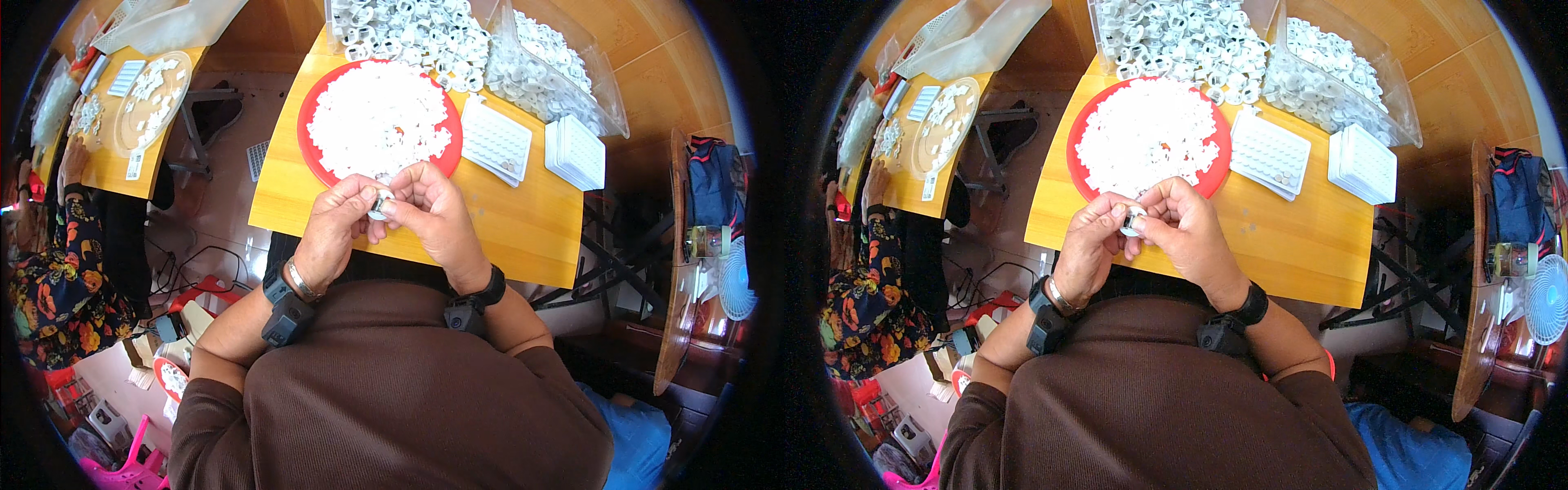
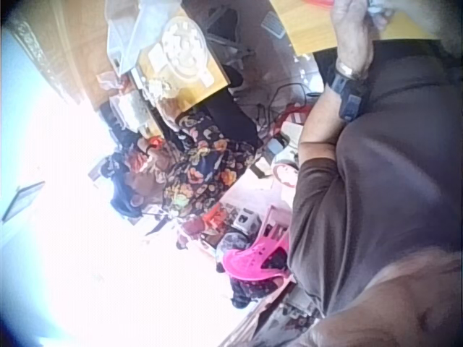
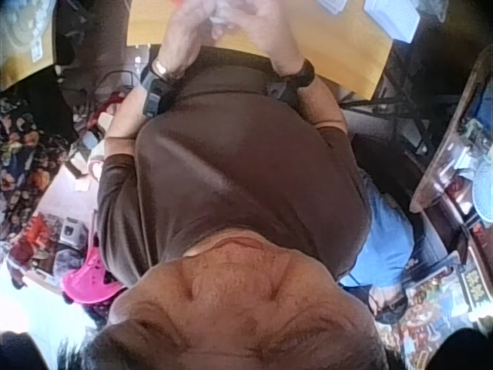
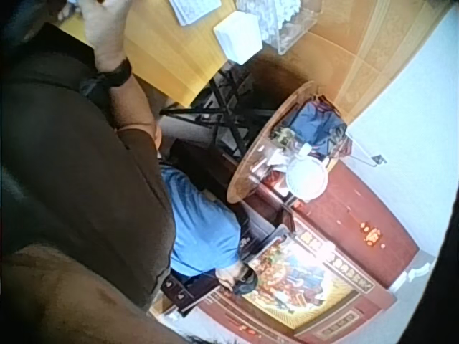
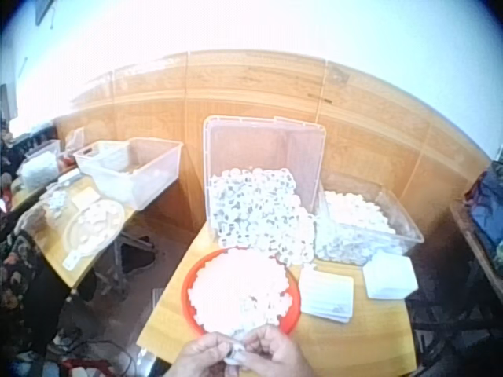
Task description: Manually assembling small white plastic components into larger circular housings.
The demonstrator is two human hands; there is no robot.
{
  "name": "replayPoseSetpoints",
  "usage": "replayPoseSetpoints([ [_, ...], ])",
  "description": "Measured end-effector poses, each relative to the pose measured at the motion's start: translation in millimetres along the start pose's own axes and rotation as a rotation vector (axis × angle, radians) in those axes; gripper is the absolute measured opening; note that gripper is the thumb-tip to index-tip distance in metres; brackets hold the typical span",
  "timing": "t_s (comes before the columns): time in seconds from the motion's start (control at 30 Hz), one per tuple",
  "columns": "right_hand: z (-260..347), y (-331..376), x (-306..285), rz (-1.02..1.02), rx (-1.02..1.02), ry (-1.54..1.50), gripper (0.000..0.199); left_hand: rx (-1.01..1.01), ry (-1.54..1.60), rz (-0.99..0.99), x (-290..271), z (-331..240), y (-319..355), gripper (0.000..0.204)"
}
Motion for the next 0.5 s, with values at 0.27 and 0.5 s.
replayPoseSetpoints([
  [0.27, -0.9, -2.3, -9.1, 0.036, 0.053, -0.098, 0.013, -0.098, 0.109, 0.08, 0.3, -8.4, -0.5, 0.024],
  [0.5, 3.6, -1.0, -7.9, 0.034, 0.065, -0.094, 0.012, -0.055, 0.093, 0.106, -4.9, -1.6, -1.5, 0.026],
])
Point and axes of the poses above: each hand's wrist, its own y-axis away from the middle knuckle, its own x-axis out of the palm, z = x × y, the point moved 1 cm from there along -y, towards the middle knuckle, and after that the axes turned 6 degrees about y, right-handed, at the moved point
